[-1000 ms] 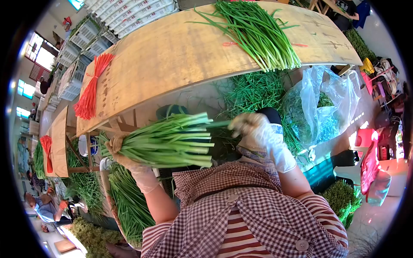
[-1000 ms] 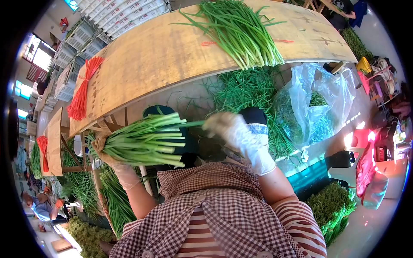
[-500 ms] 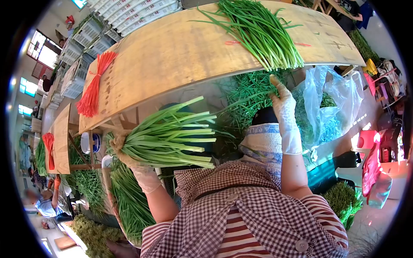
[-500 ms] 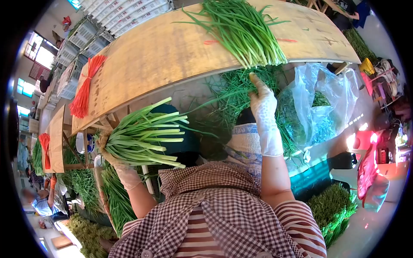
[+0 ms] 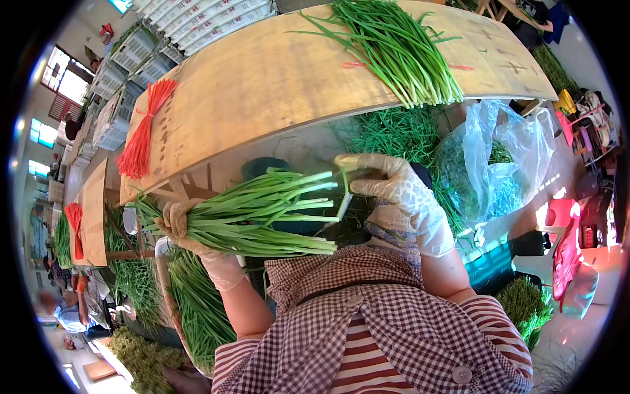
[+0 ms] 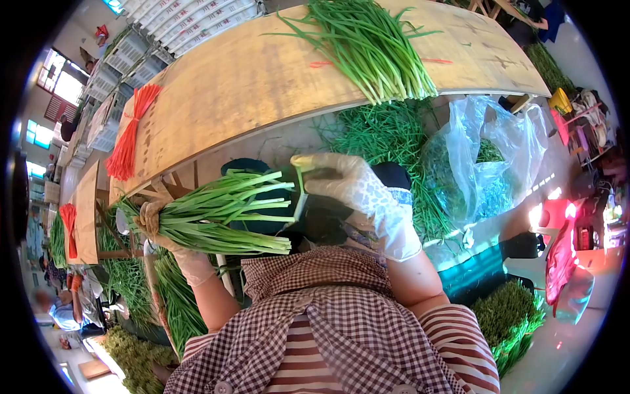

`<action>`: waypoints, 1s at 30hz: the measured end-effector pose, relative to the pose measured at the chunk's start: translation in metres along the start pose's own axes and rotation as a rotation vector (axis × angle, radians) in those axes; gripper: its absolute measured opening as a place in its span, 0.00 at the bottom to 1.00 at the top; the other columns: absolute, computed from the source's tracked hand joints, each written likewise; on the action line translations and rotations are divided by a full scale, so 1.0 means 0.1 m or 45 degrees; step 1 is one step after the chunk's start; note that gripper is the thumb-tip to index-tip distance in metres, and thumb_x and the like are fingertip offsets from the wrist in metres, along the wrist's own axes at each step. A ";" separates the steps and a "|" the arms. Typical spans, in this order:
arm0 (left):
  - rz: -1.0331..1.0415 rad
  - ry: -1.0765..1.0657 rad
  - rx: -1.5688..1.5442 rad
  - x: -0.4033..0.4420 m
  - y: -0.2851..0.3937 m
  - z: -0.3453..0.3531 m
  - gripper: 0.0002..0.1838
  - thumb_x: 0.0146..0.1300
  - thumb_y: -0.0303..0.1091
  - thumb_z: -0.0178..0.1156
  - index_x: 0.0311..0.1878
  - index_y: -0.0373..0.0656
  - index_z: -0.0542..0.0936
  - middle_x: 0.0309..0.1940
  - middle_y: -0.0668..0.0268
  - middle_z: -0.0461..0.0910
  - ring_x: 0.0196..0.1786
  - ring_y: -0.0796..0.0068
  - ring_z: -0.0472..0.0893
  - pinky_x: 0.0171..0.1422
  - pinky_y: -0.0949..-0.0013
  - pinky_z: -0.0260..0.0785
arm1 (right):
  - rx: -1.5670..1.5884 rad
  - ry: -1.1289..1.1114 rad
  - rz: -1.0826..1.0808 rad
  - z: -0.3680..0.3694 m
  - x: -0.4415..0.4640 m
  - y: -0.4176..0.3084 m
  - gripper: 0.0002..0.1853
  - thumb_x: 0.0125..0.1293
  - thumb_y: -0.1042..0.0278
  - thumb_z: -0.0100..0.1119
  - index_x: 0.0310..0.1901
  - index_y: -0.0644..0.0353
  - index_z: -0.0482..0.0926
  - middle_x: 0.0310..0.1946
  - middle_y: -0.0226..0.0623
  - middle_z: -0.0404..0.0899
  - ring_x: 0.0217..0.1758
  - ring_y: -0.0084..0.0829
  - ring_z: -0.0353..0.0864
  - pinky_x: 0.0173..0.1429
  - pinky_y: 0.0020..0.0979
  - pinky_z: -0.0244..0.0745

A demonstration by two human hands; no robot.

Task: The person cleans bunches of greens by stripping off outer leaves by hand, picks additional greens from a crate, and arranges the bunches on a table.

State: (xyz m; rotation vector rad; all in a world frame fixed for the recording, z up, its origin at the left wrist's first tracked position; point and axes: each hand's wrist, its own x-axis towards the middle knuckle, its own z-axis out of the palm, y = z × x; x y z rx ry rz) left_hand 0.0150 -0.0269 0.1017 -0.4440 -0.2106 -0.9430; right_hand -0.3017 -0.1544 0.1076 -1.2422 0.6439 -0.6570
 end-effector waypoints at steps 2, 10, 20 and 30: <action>-0.016 0.032 0.009 -0.02 -0.01 0.00 0.17 0.67 0.33 0.56 0.21 0.50 0.65 0.11 0.77 0.66 0.15 0.86 0.68 0.26 0.83 0.65 | -0.213 0.032 -0.017 -0.03 0.02 -0.02 0.15 0.61 0.69 0.64 0.49 0.64 0.83 0.44 0.40 0.85 0.47 0.27 0.82 0.55 0.27 0.75; -0.056 0.000 0.108 0.00 -0.16 -0.17 0.14 0.66 0.28 0.56 0.25 0.48 0.65 0.12 0.77 0.64 0.15 0.88 0.66 0.20 0.84 0.61 | -0.292 -0.177 0.122 0.20 0.23 0.40 0.19 0.56 0.60 0.73 0.45 0.63 0.84 0.37 0.40 0.86 0.40 0.26 0.83 0.48 0.29 0.77; 0.087 0.282 0.306 -0.03 0.06 -0.15 0.14 0.65 0.34 0.56 0.23 0.50 0.68 0.18 0.76 0.69 0.28 0.81 0.71 0.47 0.72 0.70 | 0.448 -0.017 0.142 -0.12 0.12 0.36 0.12 0.66 0.65 0.60 0.46 0.62 0.83 0.37 0.35 0.85 0.40 0.26 0.82 0.54 0.28 0.76; 0.140 0.444 0.754 -0.12 0.31 -0.20 0.19 0.69 0.44 0.51 0.22 0.47 0.68 0.21 0.66 0.74 0.35 0.68 0.75 0.56 0.62 0.69 | -0.316 0.138 0.005 -0.38 0.17 0.33 0.13 0.65 0.73 0.62 0.50 0.67 0.81 0.45 0.38 0.84 0.48 0.26 0.82 0.56 0.27 0.76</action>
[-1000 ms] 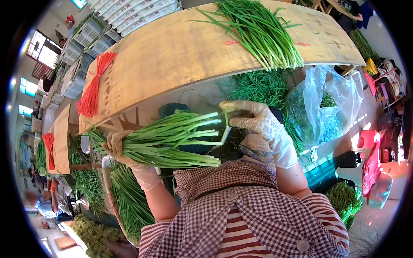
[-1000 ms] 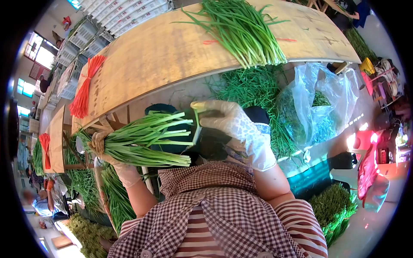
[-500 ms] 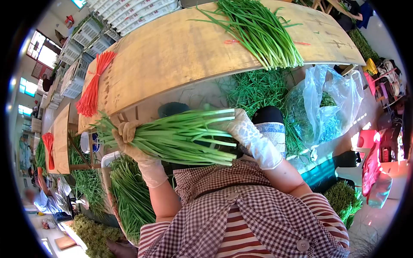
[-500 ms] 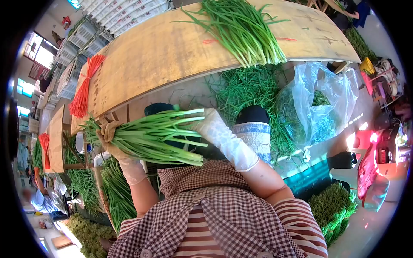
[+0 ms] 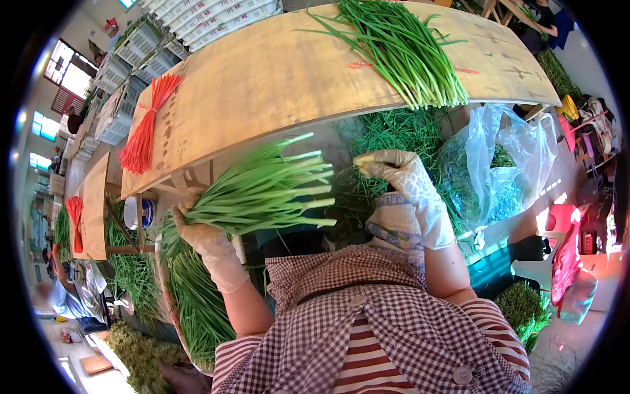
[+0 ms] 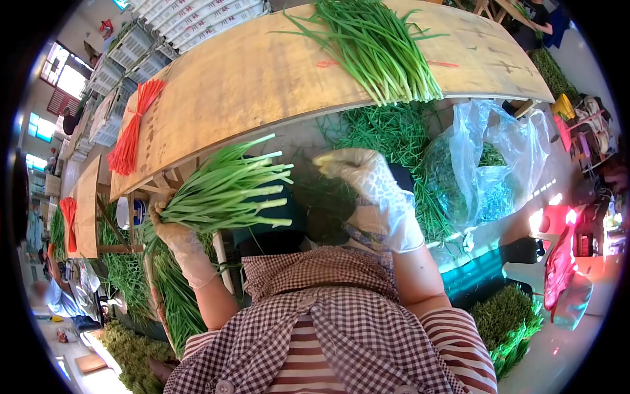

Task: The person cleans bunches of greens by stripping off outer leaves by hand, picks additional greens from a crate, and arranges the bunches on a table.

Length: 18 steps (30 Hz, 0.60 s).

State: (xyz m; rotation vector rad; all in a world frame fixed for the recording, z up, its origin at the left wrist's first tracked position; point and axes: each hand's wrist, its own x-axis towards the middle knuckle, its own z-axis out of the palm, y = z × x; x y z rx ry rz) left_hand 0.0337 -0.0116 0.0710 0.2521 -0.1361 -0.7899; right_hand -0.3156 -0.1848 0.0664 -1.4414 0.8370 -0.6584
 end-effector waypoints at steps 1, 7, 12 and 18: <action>-0.003 0.040 -0.010 0.01 -0.01 -0.03 0.19 0.69 0.45 0.50 0.22 0.47 0.69 0.21 0.65 0.75 0.37 0.67 0.75 0.57 0.60 0.69 | 0.191 -0.085 0.032 0.08 -0.04 -0.10 0.14 0.65 0.73 0.63 0.51 0.68 0.81 0.45 0.39 0.84 0.48 0.26 0.82 0.57 0.27 0.75; 0.141 0.347 0.128 -0.10 -0.25 0.28 0.18 0.71 0.42 0.45 0.26 0.43 0.71 0.23 0.63 0.74 0.38 0.61 0.76 0.58 0.55 0.69 | 0.412 -0.113 0.081 0.42 -0.18 -0.27 0.14 0.61 0.69 0.67 0.48 0.65 0.84 0.43 0.37 0.86 0.45 0.23 0.82 0.56 0.24 0.74; 0.163 0.208 0.241 -0.03 -0.41 0.09 0.21 0.70 0.47 0.51 0.23 0.44 0.71 0.22 0.64 0.75 0.40 0.61 0.77 0.56 0.54 0.72 | 0.153 0.027 0.281 0.78 -0.07 -0.21 0.14 0.65 0.59 0.65 0.40 0.64 0.85 0.37 0.38 0.85 0.41 0.25 0.80 0.50 0.28 0.74; 0.238 0.407 0.362 -0.07 -0.38 0.29 0.21 0.73 0.46 0.46 0.23 0.46 0.69 0.20 0.66 0.71 0.35 0.65 0.75 0.54 0.56 0.72 | 1.156 0.094 0.070 0.45 0.08 0.03 0.10 0.66 0.67 0.53 0.27 0.58 0.76 0.32 0.35 0.81 0.39 0.30 0.80 0.53 0.35 0.74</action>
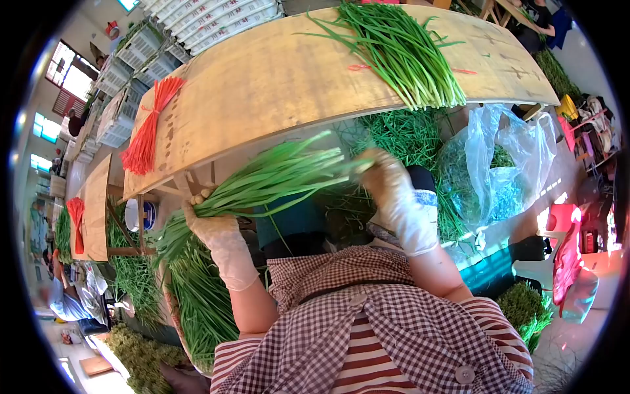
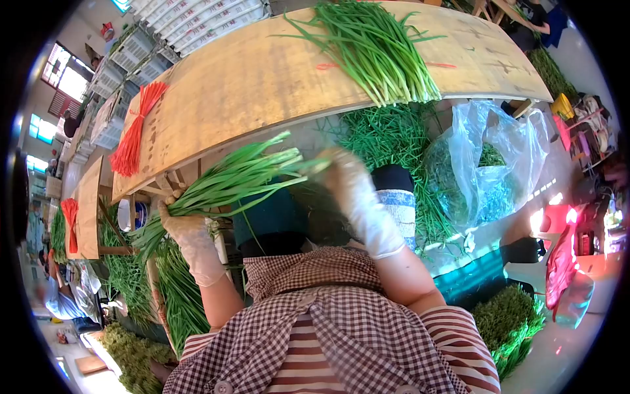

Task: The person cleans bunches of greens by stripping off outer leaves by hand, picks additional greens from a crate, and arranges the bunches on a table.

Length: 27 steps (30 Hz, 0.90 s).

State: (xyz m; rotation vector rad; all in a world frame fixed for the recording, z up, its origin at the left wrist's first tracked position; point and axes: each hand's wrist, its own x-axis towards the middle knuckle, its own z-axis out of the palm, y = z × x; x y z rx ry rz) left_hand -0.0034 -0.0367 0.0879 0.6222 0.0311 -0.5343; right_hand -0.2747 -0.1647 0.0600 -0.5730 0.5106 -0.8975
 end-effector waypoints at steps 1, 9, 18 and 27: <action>0.022 0.010 0.019 0.03 0.05 -0.02 0.22 0.73 0.46 0.45 0.23 0.46 0.69 0.21 0.65 0.71 0.35 0.65 0.75 0.54 0.56 0.72 | 0.093 0.096 -0.118 -0.22 0.12 -0.06 0.09 0.67 0.67 0.54 0.28 0.57 0.74 0.29 0.33 0.80 0.38 0.31 0.80 0.53 0.34 0.75; -0.129 0.032 0.078 0.10 -0.02 -0.10 0.21 0.72 0.46 0.44 0.24 0.46 0.69 0.21 0.64 0.72 0.33 0.63 0.74 0.51 0.52 0.71 | -1.422 -0.198 -0.682 0.25 -0.11 -0.27 0.17 0.54 0.68 0.71 0.48 0.57 0.84 0.46 0.39 0.84 0.51 0.34 0.82 0.57 0.30 0.75; -0.295 0.061 0.016 0.06 -0.03 -0.04 0.20 0.72 0.45 0.45 0.24 0.45 0.68 0.21 0.63 0.72 0.35 0.61 0.73 0.52 0.51 0.72 | -1.377 -0.251 -1.070 0.15 0.02 0.01 0.06 0.58 0.67 0.66 0.37 0.53 0.85 0.37 0.35 0.85 0.37 0.33 0.86 0.40 0.31 0.81; -0.086 -0.088 0.075 0.10 0.21 -0.11 0.20 0.72 0.46 0.45 0.25 0.47 0.70 0.26 0.66 0.75 0.42 0.60 0.77 0.54 0.53 0.73 | -1.067 0.295 -0.293 -0.29 0.00 -0.34 0.11 0.61 0.68 0.68 0.45 0.59 0.85 0.37 0.38 0.86 0.42 0.29 0.83 0.49 0.26 0.77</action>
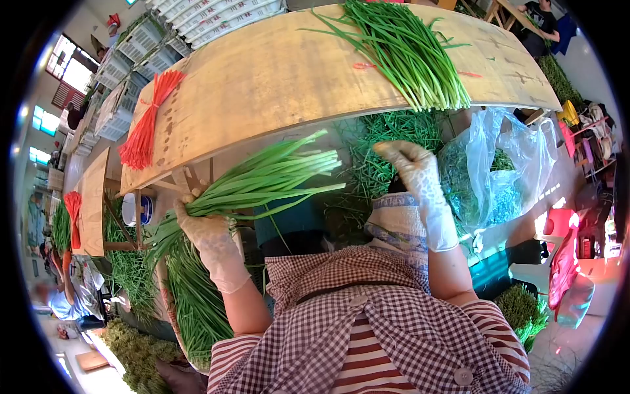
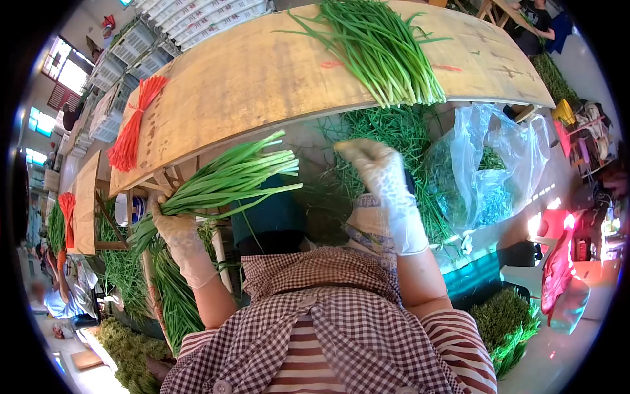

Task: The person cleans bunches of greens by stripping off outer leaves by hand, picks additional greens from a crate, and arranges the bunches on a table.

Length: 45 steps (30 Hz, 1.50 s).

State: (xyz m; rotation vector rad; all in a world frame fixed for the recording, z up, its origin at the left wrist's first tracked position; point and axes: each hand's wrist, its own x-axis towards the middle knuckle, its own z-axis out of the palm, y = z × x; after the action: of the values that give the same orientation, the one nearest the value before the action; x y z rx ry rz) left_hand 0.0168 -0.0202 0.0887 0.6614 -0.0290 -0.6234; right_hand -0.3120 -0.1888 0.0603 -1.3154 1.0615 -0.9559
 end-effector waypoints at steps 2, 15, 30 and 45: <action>0.019 -0.084 -0.061 -0.01 -0.09 0.04 0.20 0.72 0.47 0.47 0.26 0.47 0.70 0.25 0.66 0.75 0.43 0.60 0.77 0.56 0.53 0.72 | 0.177 -0.303 0.122 0.23 -0.15 -0.20 0.12 0.60 0.69 0.69 0.44 0.64 0.84 0.37 0.34 0.86 0.40 0.21 0.81 0.49 0.22 0.75; 0.030 -0.084 -0.173 -0.06 -0.13 0.14 0.21 0.70 0.49 0.51 0.25 0.45 0.70 0.22 0.63 0.75 0.43 0.60 0.78 0.59 0.54 0.71 | 0.203 -0.462 0.205 0.54 -0.27 -0.22 0.11 0.60 0.71 0.68 0.42 0.67 0.85 0.36 0.38 0.86 0.39 0.23 0.82 0.48 0.24 0.77; 0.137 0.196 -0.105 -0.13 0.04 0.31 0.20 0.73 0.44 0.44 0.23 0.48 0.66 0.19 0.67 0.69 0.32 0.65 0.74 0.50 0.54 0.73 | -0.197 -0.139 -0.066 -0.07 0.04 0.18 0.05 0.61 0.66 0.65 0.36 0.55 0.86 0.35 0.37 0.85 0.36 0.28 0.80 0.45 0.29 0.77; -0.006 -0.198 -0.149 -0.20 -0.04 0.19 0.21 0.73 0.49 0.46 0.25 0.47 0.70 0.25 0.63 0.76 0.44 0.60 0.78 0.56 0.52 0.72 | -0.095 -0.528 -0.016 0.68 -0.29 -0.14 0.11 0.59 0.67 0.70 0.42 0.60 0.86 0.39 0.40 0.86 0.41 0.24 0.84 0.49 0.26 0.79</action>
State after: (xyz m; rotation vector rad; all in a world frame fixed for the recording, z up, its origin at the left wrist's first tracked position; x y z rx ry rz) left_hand -0.0059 -0.0228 0.1046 0.4995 -0.1344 -0.6751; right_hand -0.2533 -0.1436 0.0732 -1.5029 0.7730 -0.6183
